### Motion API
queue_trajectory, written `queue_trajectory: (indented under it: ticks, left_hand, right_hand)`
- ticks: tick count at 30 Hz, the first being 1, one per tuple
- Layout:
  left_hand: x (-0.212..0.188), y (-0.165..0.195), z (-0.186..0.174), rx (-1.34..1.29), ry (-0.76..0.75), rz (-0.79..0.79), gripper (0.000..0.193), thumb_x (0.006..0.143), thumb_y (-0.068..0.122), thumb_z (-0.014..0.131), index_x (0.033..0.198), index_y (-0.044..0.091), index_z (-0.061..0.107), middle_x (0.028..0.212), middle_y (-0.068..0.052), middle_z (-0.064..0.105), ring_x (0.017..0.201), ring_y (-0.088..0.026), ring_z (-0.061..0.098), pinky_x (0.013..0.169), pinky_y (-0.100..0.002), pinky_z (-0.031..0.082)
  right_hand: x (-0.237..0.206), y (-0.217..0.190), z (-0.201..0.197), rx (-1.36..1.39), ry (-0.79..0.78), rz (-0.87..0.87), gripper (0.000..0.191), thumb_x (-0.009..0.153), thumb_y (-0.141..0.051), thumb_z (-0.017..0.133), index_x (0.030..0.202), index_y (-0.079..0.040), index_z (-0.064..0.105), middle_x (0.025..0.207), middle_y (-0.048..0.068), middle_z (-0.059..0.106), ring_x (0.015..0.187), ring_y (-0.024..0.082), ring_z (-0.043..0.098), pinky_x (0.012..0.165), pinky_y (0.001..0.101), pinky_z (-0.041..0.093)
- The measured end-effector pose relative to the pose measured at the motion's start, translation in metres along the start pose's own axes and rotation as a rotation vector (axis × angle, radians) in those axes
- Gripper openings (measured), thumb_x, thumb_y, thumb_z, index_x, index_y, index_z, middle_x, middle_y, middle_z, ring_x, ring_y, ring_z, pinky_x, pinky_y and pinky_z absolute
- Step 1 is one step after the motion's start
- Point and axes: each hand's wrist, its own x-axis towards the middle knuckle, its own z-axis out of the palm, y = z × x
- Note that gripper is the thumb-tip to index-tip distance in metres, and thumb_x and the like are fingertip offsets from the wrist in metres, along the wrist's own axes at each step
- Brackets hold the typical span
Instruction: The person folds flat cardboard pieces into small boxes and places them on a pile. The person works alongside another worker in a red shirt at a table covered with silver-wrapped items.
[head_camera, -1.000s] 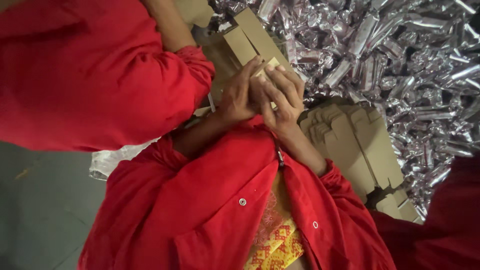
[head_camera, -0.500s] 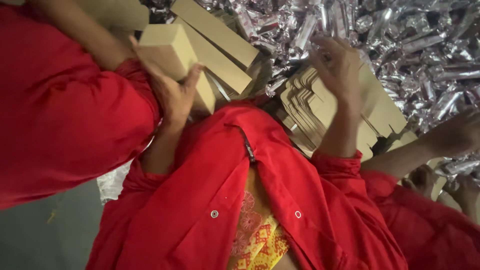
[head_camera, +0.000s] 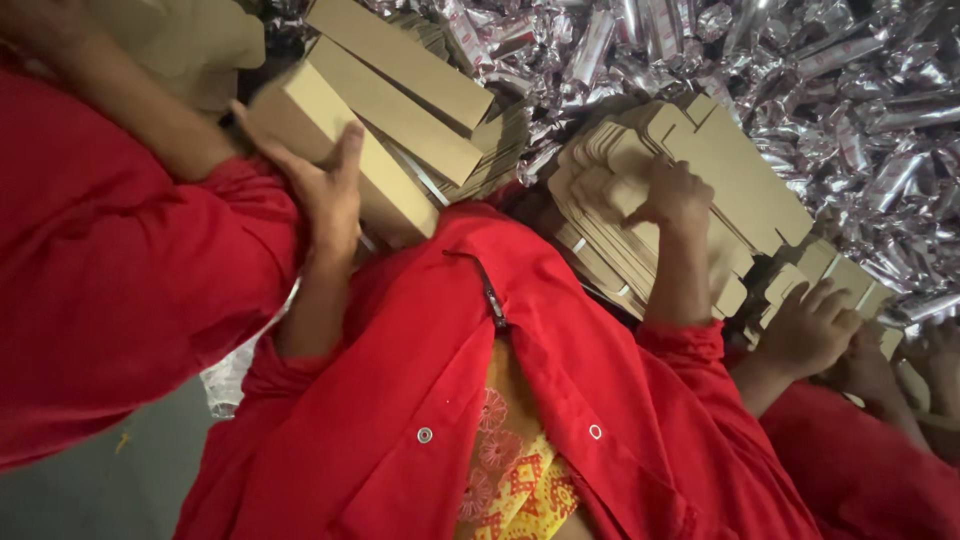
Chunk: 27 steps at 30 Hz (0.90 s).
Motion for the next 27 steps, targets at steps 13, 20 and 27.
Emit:
queue_trajectory:
  ticks: [13,20,27]
  left_hand:
    - [0.008,-0.034,0.019,-0.543,0.186,-0.386,0.105,0.092,0.012,0.074,0.165,0.01,-0.002,0.17,-0.022,0.015,0.154,-0.035,0.027,0.126,-0.044,0.027]
    - [-0.002,-0.058,0.043,-0.175,0.147,-0.132,0.093,0.104,0.011,0.07,0.167,0.005,0.002,0.176,-0.022,0.01,0.163,-0.034,0.019,0.133,-0.043,0.019]
    - [-0.008,-0.055,0.035,-0.045,0.129,-0.023,0.095,0.104,0.013,0.073,0.168,0.005,0.003,0.176,-0.022,0.01,0.164,-0.036,0.017,0.135,-0.045,0.016]
  right_hand:
    - [-0.015,0.0,-0.008,0.024,0.03,-0.204,0.127,0.048,-0.055,0.097,0.151,-0.002,0.043,0.133,0.028,0.057,0.115,0.041,0.065,0.091,0.0495,0.056]
    - [-0.027,-0.018,-0.012,0.02,0.117,-0.224,0.128,0.05,-0.067,0.094,0.146,0.002,0.045,0.13,0.025,0.059,0.111,0.041,0.066,0.088,0.0491,0.058]
    - [-0.003,-0.003,-0.016,0.139,-0.057,-0.29,0.114,0.058,-0.065,0.09,0.153,-0.016,0.048,0.123,0.024,0.065,0.111,0.042,0.065,0.093,0.0524,0.054]
